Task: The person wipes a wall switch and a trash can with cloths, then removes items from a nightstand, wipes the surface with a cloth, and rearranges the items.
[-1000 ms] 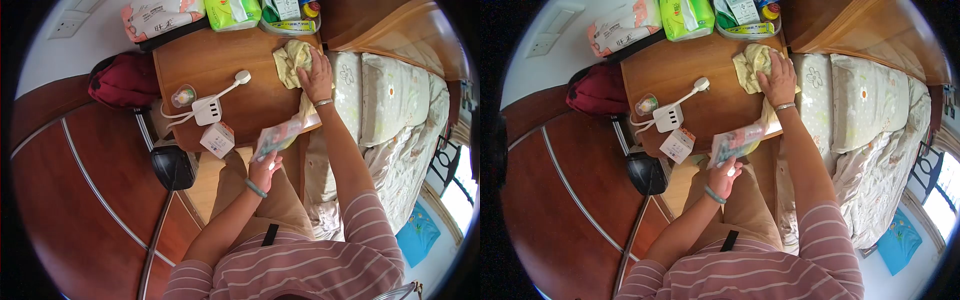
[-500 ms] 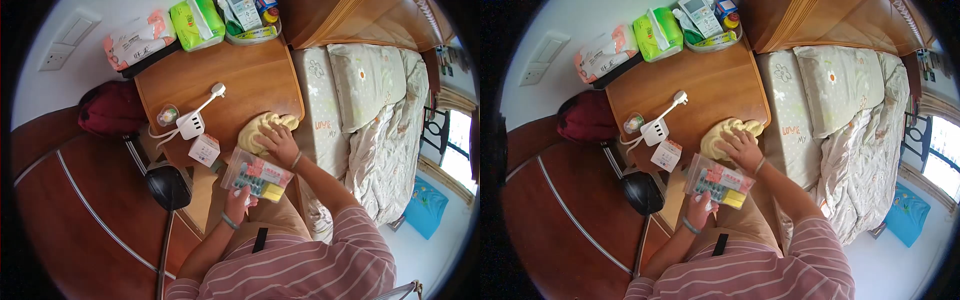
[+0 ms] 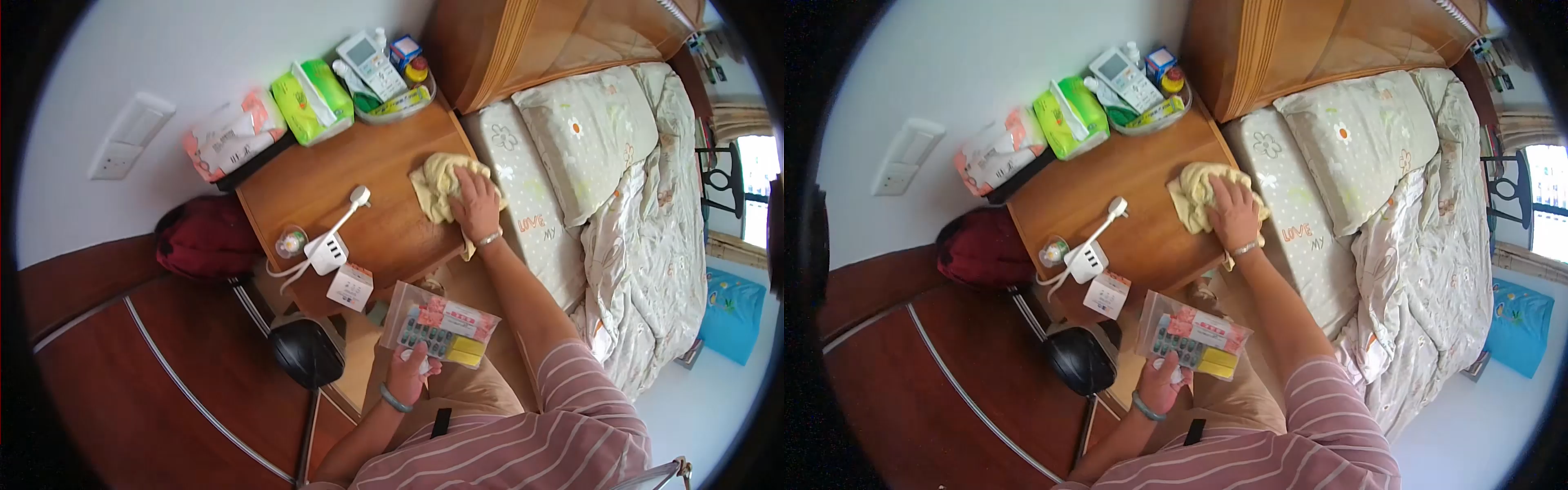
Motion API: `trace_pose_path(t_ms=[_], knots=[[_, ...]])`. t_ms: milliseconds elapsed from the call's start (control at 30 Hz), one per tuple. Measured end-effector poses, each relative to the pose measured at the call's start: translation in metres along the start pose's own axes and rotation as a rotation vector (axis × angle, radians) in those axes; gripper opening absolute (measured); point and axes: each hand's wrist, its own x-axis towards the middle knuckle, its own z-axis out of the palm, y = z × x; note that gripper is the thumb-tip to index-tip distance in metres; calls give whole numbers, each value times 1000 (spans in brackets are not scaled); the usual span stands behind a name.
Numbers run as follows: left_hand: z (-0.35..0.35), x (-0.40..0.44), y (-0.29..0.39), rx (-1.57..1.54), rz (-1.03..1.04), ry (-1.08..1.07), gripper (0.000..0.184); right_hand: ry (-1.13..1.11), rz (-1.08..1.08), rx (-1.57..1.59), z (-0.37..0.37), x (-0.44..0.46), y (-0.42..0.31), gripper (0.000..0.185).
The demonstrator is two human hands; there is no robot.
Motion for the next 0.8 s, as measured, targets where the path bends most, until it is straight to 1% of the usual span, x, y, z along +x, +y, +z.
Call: trace_pose_path(t_ms=[67,167,200,300,333,367,433,500,600,700,800], knots=[[5,-5,5,17,-17,-2,23,-22,-40,1,-5,-17,-3,71],[5,-10,7,43,-11,-25,22,-104,-12,16,-9,-39,-6,76],[4,-11,6,56,-22,-20,22,-93,-27,9,-5,-42,-4,77],[-12,-19,7,98,-42,46,22,-70,29,44,-4,-37,-11,71],[-11,-16,6,100,-48,30,22,-72,46,3,-6,-39,-15,68],[-13,-17,8,110,-42,27,22,-5,58,-19,1,-41,-15,67],[-19,-22,3,44,-19,53,21,7,138,-17,2,-42,-25,67],[-23,-26,-6,-39,-51,78,20,31,131,4,7,-39,-32,67],[-20,-31,-1,64,-93,88,20,34,120,-21,1,-39,-23,66],[-22,-31,-1,3,-74,43,20,42,105,-22,5,-37,-19,66],[-18,-28,0,-45,-95,70,20,57,101,-25,6,-35,-18,66]])
